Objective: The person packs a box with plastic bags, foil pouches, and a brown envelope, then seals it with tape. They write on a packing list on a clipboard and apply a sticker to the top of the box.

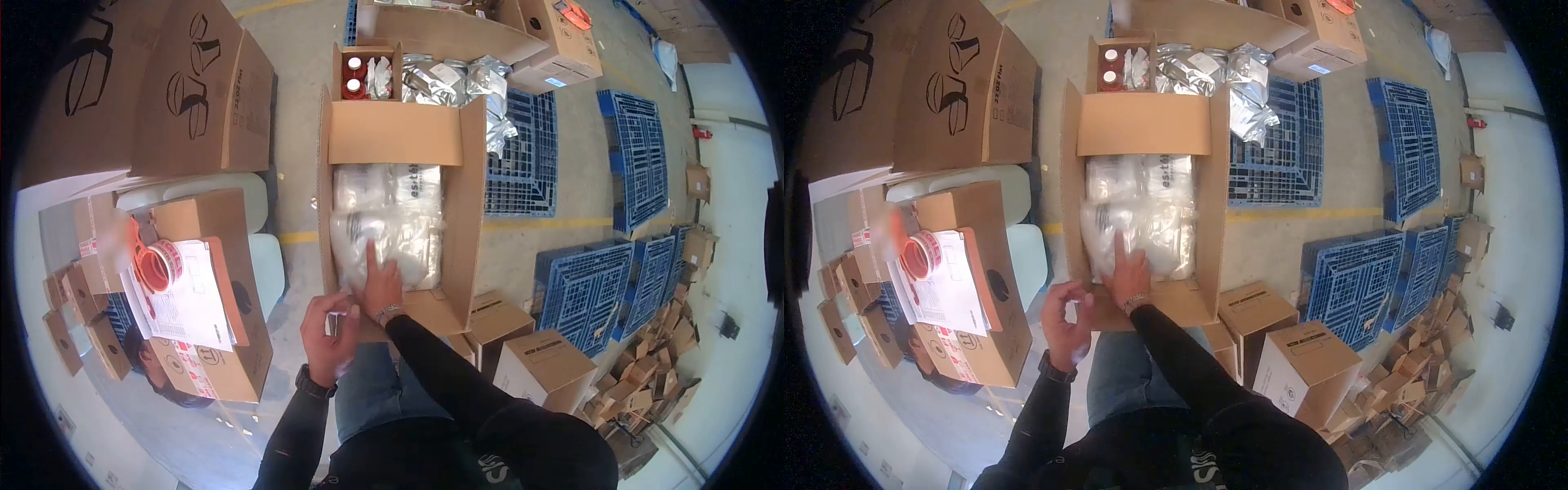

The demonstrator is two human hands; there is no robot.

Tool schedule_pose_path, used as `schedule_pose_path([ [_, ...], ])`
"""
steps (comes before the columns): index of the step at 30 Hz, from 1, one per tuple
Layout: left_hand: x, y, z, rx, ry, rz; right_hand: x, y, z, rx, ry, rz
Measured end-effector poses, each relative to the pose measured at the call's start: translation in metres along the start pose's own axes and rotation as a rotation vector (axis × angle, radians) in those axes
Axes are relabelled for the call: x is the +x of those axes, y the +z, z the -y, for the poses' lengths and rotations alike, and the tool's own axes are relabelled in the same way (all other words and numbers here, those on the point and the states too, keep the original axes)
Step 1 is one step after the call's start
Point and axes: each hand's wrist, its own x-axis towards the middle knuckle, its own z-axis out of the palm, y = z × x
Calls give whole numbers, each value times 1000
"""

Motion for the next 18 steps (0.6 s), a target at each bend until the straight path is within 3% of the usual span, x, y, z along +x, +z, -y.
schedule_pose_path([
  [3,24,16,-8,-7,4,72,-6,2,-19,-72,-152,181],
  [7,57,76,24,117,9,-3,45,-46,-45,182,-33,-157],
  [10,95,135,87,341,18,-94,108,-10,-78,-51,29,113],
  [13,105,164,166,817,-72,73,127,-14,-98,-98,26,207],
  [16,108,150,177,816,-12,174,111,-41,-105,-94,-28,192],
  [18,107,149,170,862,-34,203,114,-46,-121,-101,-52,318],
])
